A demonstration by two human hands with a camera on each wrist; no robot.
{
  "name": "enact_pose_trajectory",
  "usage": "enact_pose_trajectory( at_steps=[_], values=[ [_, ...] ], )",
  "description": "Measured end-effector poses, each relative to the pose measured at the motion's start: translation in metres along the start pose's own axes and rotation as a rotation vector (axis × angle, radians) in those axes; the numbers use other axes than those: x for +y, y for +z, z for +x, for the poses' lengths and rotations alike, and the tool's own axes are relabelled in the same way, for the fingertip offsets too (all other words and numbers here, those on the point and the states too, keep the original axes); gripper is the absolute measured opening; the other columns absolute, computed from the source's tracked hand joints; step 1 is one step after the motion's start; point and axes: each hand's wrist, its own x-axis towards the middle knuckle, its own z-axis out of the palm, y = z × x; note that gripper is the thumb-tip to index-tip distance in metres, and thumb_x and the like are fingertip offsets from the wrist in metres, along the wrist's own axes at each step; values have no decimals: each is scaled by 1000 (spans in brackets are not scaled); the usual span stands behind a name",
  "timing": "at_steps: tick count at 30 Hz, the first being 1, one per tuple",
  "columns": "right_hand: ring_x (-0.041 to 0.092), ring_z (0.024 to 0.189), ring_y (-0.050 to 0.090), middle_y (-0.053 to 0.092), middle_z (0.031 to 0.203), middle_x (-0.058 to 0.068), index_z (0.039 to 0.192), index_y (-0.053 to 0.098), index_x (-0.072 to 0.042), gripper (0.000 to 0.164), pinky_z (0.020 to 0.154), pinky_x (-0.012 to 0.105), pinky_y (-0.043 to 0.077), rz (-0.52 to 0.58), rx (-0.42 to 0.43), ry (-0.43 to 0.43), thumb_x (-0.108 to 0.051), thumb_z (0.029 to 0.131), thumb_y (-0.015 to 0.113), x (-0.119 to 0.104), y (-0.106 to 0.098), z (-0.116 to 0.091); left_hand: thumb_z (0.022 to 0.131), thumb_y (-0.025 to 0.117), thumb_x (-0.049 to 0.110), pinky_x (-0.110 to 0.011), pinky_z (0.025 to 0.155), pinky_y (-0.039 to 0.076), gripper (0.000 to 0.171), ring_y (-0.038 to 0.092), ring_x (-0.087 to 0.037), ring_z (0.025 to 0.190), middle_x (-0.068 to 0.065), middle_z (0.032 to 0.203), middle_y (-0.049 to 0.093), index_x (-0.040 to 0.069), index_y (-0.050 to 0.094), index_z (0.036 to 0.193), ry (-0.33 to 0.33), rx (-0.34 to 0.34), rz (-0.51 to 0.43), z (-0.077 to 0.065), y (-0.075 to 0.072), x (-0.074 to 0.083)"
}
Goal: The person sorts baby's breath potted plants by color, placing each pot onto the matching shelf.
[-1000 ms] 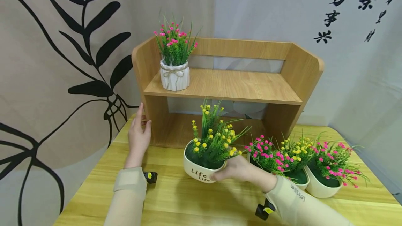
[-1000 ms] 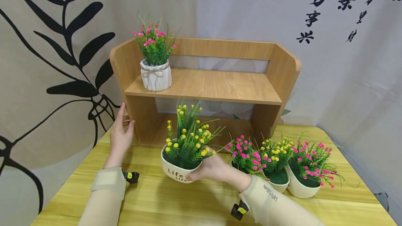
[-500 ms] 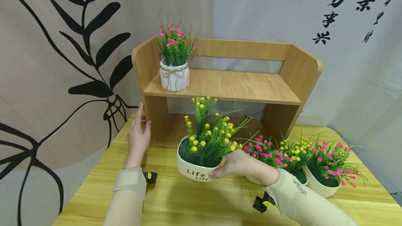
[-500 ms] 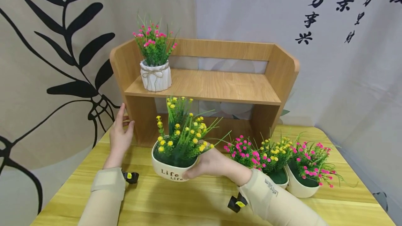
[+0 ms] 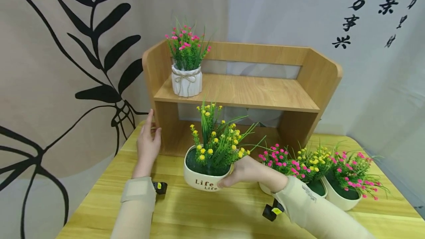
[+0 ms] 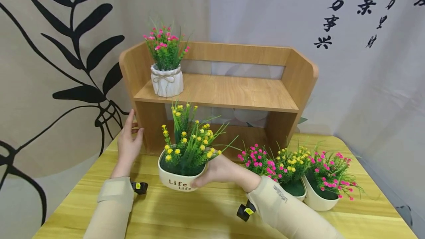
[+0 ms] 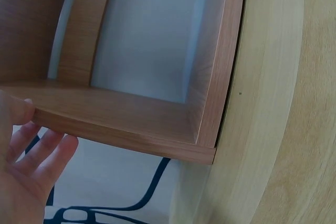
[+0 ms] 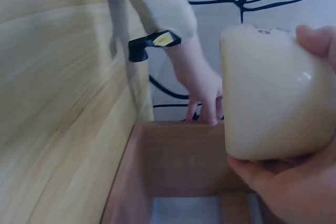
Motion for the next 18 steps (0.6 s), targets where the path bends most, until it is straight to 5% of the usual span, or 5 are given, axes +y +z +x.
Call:
enact_pose_trajectory(
  at_steps=[9, 14, 18],
  values=[
    [12, 109, 59, 64, 119, 4, 128, 57, -2, 59, 100, 32, 43, 91, -34, -82, -16, 76, 80, 23, 15, 13, 95, 58, 0, -50, 75, 53, 76, 59, -38, 102, -22, 119, 57, 35, 25, 154, 6, -1, 13, 3, 0, -1],
    [4, 90, 59, 68, 107, -5, 121, 64, -8, 50, 85, 25, 48, -35, -78, 73, -28, 78, 77, 31, 24, 17, 95, 58, -1, -50, 76, 54, 76, 59, -38, 102, -22, 121, 56, 34, 26, 154, 10, 2, -4, 2, 2, -3],
    [3, 88, 61, 70, 101, -7, 118, 65, -9, 47, 84, 24, 49, 8, -95, 77, -26, 77, 78, 38, 30, 24, 94, 58, -2, -51, 77, 54, 76, 59, -38, 101, -22, 121, 56, 34, 26, 154, 7, 6, -15, 1, 2, -4]
  ],
)
